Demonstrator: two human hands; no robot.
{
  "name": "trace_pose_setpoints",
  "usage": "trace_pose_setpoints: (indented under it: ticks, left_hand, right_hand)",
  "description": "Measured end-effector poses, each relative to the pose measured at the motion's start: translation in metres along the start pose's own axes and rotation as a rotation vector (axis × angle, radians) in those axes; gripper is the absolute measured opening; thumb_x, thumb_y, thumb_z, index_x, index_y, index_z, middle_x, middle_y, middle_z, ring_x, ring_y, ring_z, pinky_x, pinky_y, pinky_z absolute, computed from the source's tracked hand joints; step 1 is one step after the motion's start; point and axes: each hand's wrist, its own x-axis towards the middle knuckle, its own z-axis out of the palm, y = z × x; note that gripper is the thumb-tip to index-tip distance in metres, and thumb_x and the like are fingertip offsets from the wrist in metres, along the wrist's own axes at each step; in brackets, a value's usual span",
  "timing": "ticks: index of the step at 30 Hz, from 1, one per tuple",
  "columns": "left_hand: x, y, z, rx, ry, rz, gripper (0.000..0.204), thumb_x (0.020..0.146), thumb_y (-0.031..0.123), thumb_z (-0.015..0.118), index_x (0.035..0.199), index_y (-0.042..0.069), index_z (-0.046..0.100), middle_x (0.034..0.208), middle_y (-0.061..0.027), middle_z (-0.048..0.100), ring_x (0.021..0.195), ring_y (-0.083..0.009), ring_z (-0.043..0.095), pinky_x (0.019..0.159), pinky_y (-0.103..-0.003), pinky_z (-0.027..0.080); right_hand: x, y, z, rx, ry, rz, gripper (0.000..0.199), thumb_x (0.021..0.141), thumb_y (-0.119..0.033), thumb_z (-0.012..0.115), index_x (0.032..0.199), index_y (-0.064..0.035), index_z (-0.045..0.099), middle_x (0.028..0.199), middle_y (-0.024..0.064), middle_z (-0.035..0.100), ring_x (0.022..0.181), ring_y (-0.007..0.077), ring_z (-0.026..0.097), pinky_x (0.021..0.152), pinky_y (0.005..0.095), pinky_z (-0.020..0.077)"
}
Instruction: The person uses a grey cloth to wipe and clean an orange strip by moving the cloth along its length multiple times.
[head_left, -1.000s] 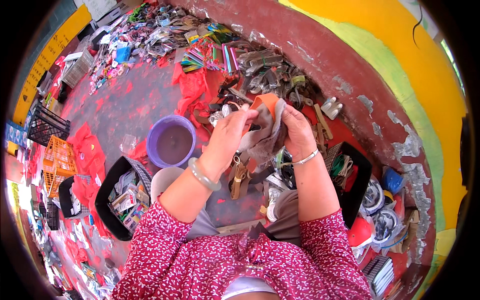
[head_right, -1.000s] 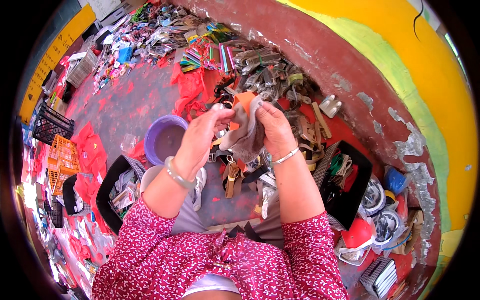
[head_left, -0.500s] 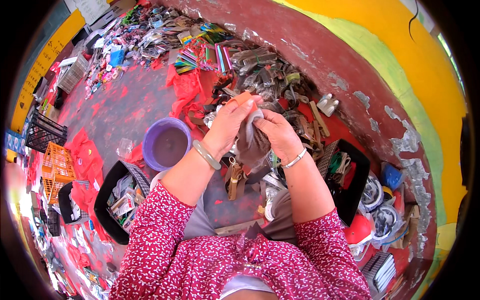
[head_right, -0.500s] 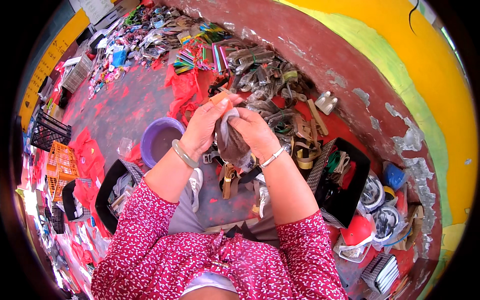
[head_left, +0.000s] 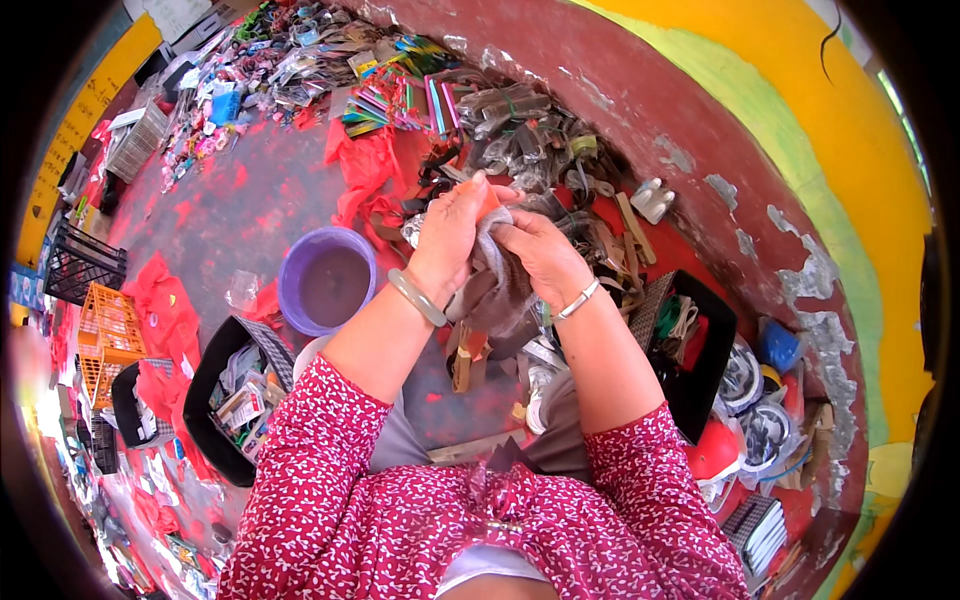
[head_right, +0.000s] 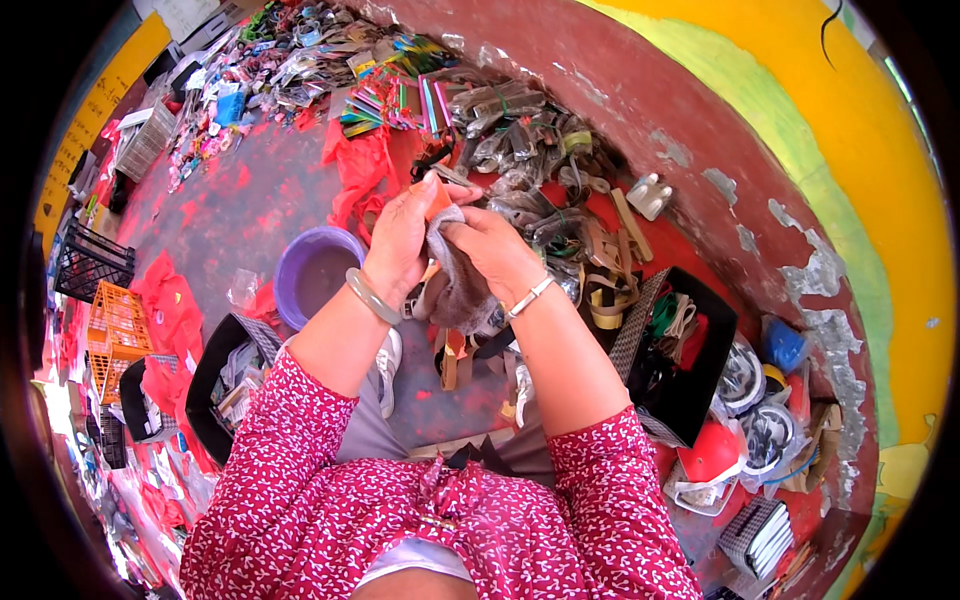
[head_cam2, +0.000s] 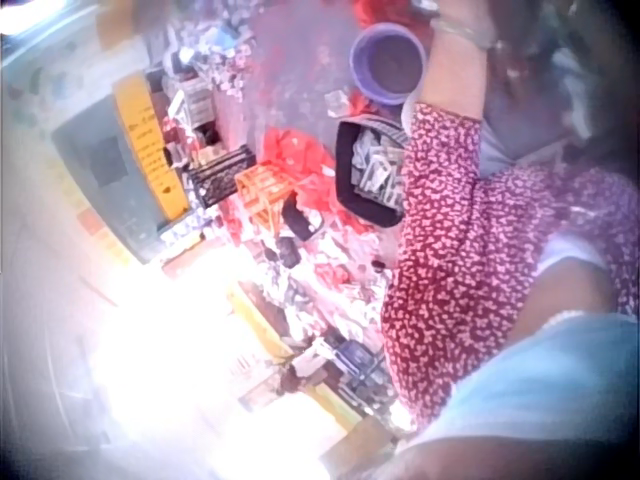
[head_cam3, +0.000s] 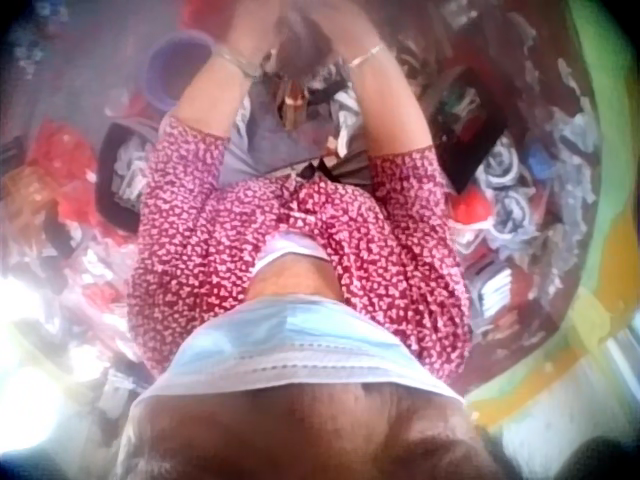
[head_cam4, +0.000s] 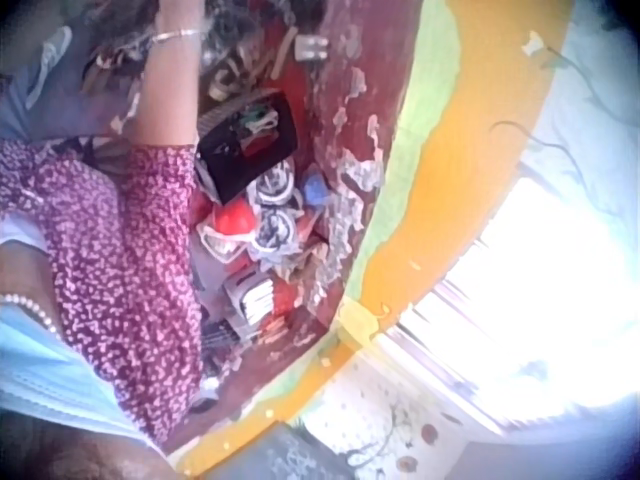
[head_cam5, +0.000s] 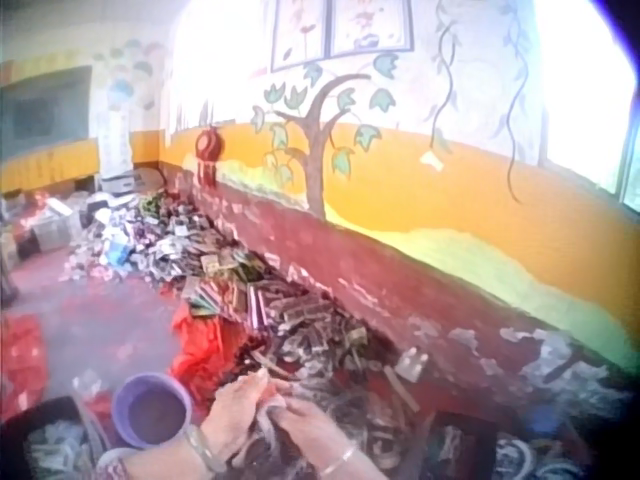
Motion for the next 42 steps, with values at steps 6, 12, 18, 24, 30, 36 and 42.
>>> trace_pose_setpoints:
  ticks: [6,12,18,24,30,36,42]
  left_hand:
    - [0.0,0.002,-0.002,0.013,0.108,0.035,0.042,0.095,0.034,0.047,0.094,-0.006,0.06,0.095,-0.02,0.065,0.079,-0.0224,0.064,0.075,-0.034,0.052]
    - [0.005,0.007,-0.007,0.026,0.18,0.015,0.037,0.094,0.029,0.049,0.091,-0.006,0.06,0.093,-0.0208,0.065,0.079,-0.0234,0.065,0.071,-0.033,0.052]
    - [0.026,0.03,-0.044,-0.173,0.38,0.04,0.033,0.094,0.026,0.048,0.088,-0.005,0.06,0.094,-0.0218,0.065,0.094,-0.0317,0.063,0.087,-0.039,0.048]
    - [0.031,0.041,-0.052,-0.107,0.418,0.065,0.033,0.096,0.027,0.045,0.09,-0.003,0.059,0.095,-0.0219,0.065,0.094,-0.0307,0.063,0.084,-0.038,0.049]
    - [0.042,0.06,-0.087,-0.151,0.535,0.19,0.034,0.098,0.024,0.04,0.097,-0.005,0.056,0.101,-0.023,0.063,0.097,-0.0311,0.062,0.084,-0.036,0.049]
    - [0.039,0.062,-0.073,-0.325,0.397,0.079,0.055,0.1,0.04,0.026,0.116,-0.007,0.049,0.115,-0.0244,0.057,0.109,-0.0365,0.055,0.096,-0.048,0.043]
    - [0.025,0.034,-0.047,-0.529,0.014,-0.139,0.067,0.095,0.055,0.029,0.119,-0.005,0.047,0.119,-0.0237,0.055,0.112,-0.0363,0.054,0.097,-0.047,0.043]
  right_hand:
    - [0.005,0.006,0.004,-0.026,-0.034,0.006,0.02,0.092,-0.012,0.052,0.103,0.0022,0.062,0.095,0.0052,0.063,0.086,0.0114,0.059,0.077,0.0266,0.0473]
    - [0.007,0.013,0.006,-0.046,-0.007,0.01,0.018,0.092,-0.013,0.053,0.099,0.0004,0.063,0.093,0.0039,0.064,0.081,0.0106,0.061,0.073,0.0247,0.0488]
    - [-0.002,0.033,0.016,-0.262,-0.041,0.097,0.019,0.091,-0.013,0.052,0.097,0.0008,0.064,0.079,0.0016,0.062,0.066,0.0086,0.056,0.061,0.0245,0.0463]
    - [-0.018,0.029,0.012,-0.314,-0.042,0.124,0.018,0.092,-0.011,0.052,0.1,0.0014,0.063,0.083,0.0009,0.063,0.071,0.0072,0.058,0.064,0.0229,0.0474]
    - [-0.052,0.02,0.008,-0.434,-0.118,0.24,0.018,0.088,-0.013,0.054,0.093,0.0005,0.064,0.077,-0.0001,0.062,0.069,0.0068,0.055,0.063,0.023,0.0463]
    - [-0.055,0.019,-0.022,-0.228,-0.125,0.186,0.022,0.094,-0.016,0.053,0.105,0.001,0.061,0.09,0.0005,0.063,0.079,0.0082,0.057,0.072,0.0228,0.0468]
    - [-0.038,0.017,-0.024,-0.089,-0.069,0.009,0.021,0.095,-0.012,0.049,0.109,0.0017,0.058,0.096,0.0025,0.062,0.086,0.0107,0.059,0.079,0.0257,0.0479]
